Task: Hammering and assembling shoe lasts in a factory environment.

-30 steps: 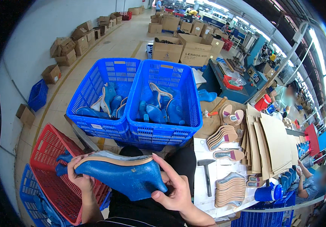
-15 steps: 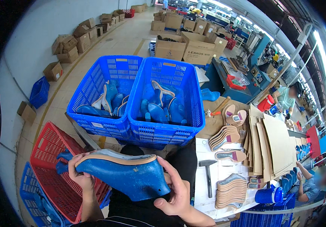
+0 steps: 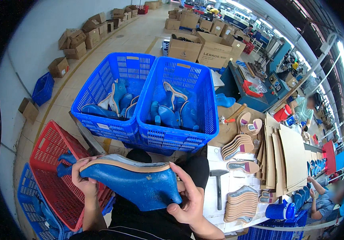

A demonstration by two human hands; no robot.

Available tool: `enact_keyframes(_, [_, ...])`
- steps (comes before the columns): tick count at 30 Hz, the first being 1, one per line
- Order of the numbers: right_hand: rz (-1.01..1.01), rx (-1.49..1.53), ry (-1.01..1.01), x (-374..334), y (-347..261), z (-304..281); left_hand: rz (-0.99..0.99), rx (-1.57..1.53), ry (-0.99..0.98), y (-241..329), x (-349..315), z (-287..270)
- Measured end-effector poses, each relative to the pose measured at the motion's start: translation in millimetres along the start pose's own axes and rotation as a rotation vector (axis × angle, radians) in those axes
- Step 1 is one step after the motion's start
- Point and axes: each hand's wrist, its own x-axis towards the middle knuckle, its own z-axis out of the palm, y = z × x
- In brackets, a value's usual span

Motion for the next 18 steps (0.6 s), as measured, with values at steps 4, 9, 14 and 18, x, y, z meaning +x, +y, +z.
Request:
enact_keyframes(4, [-0.024,-0.003,-0.005,2.0,5.9,-1.9,-0.012,-0.052,0.015,0.2,-2.9,3.6])
enact_keyframes(9, [0.010,-0.020,-0.037,7.4,3.6,-1.4,-0.024,-0.047,0.030,0.0,-3.9,2.9])
enact_keyframes(14, [0.048,-0.007,-0.062,8.1,5.9,-6.9,0.001,-0.051,0.022,0.5,-3.4,3.5])
enact_keyframes(18, [0.049,-0.015,-0.073,10.2,5.5,-5.6,-0.007,-0.054,0.012,-0.6,-3.7,4.8])
